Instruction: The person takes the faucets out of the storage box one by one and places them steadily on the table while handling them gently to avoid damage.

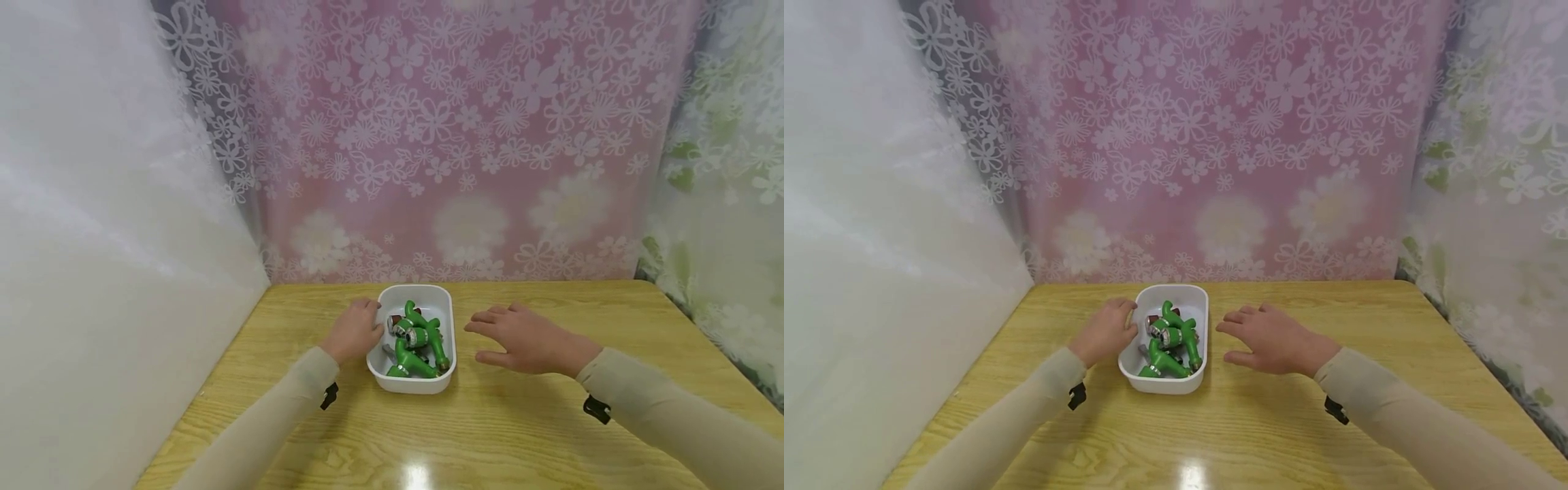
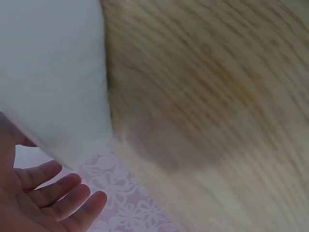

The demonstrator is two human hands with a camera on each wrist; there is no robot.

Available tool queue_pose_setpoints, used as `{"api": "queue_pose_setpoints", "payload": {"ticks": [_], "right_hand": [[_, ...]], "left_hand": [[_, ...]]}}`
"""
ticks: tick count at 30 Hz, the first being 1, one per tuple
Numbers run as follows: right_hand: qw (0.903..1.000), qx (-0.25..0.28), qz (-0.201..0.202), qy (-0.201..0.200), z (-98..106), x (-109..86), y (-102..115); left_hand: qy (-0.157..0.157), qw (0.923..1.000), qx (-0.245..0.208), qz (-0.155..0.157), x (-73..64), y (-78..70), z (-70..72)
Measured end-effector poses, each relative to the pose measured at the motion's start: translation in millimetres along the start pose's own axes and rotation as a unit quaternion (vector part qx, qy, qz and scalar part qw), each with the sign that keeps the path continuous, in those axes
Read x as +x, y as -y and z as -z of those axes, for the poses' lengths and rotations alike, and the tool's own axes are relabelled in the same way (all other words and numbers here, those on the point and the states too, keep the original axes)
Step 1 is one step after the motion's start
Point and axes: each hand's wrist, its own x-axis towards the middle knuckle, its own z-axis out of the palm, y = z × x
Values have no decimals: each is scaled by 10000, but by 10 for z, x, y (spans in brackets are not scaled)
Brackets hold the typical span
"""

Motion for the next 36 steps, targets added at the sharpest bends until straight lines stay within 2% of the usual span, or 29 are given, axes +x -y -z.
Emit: {"api": "queue_pose_setpoints", "payload": {"ticks": [8,17,26,36], "right_hand": [[9999,-86,89,-58,-35,39,21],[9990,-276,310,-166,-35,132,50],[9986,-218,485,-2,51,377,136],[9971,7,638,419,109,715,236]], "left_hand": [[-195,9998,14,-45,31,42,-105],[-70,9997,221,-46,45,13,-120],[29,9997,221,27,31,-44,-120],[-76,9992,395,11,-16,-47,-176]]}}
